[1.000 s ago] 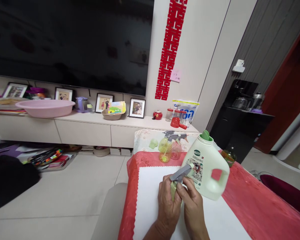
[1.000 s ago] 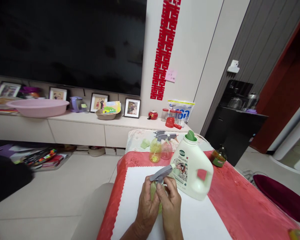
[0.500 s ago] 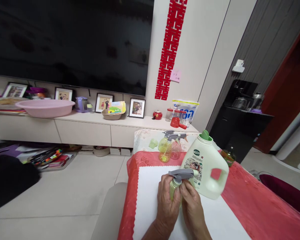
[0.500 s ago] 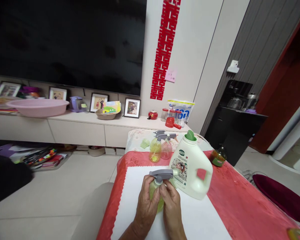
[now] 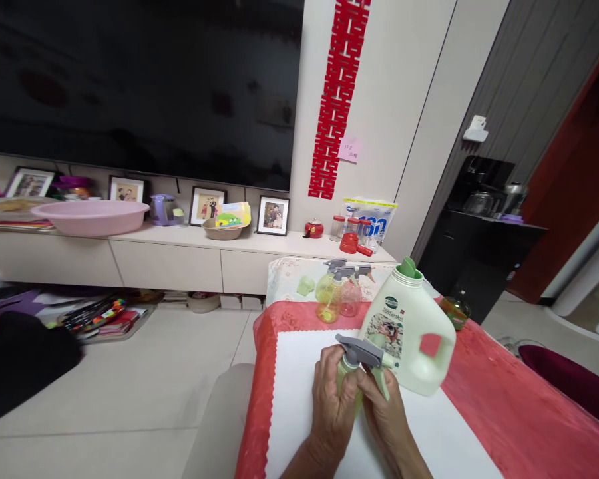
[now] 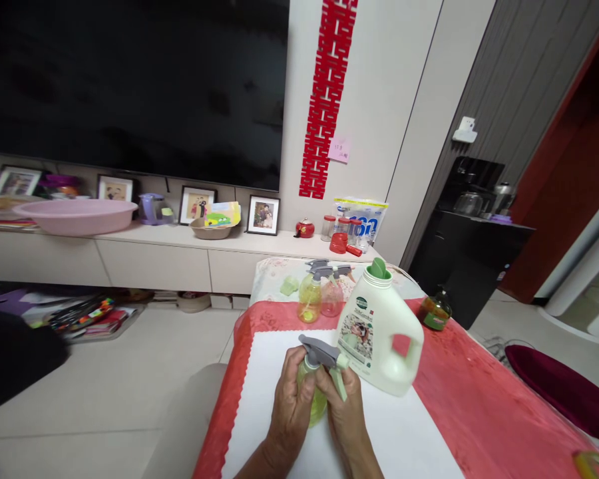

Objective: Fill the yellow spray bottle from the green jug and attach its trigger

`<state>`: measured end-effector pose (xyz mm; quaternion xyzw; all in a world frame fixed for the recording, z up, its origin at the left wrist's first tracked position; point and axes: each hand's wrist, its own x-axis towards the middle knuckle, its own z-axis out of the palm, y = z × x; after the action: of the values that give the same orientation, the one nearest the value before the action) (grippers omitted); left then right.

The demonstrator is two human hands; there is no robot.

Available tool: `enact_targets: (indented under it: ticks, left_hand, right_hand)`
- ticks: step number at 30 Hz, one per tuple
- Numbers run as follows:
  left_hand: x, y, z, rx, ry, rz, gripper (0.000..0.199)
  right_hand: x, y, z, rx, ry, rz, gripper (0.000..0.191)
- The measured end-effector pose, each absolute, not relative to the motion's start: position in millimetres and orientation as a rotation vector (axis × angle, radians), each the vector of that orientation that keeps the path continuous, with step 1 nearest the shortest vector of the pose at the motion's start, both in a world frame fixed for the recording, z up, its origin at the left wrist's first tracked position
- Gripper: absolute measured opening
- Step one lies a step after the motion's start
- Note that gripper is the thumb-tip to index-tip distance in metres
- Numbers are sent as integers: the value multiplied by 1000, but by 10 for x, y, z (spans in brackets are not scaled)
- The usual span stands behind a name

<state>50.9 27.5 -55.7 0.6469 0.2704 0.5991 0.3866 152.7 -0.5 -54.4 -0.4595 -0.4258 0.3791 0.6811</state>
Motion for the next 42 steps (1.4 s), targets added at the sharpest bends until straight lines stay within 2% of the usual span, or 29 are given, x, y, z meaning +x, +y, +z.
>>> enact_targets:
  ticks: [14, 21, 26, 34, 42]
  left_hand:
    - [532, 286, -613, 1531, 585, 1558, 26]
    - [555, 315, -614, 1510, 626, 1554, 30]
    - [537, 299, -566, 1536, 635, 1524, 32]
    - [528, 279, -523, 1528, 631, 1507, 32]
    - [518, 254, -573, 1541, 534, 1536, 32]
  right_hand:
    - [1853, 51, -457, -1086, -1196, 854, 41]
    - [1858, 58, -271, -1131, -1285, 840, 28]
    - [1825, -6, -196, -1122, -1317, 792, 36]
    - [1762, -25, -23, -1109, -1411, 759, 22]
    - [1670, -61, -36, -1174, -1311, 761, 37]
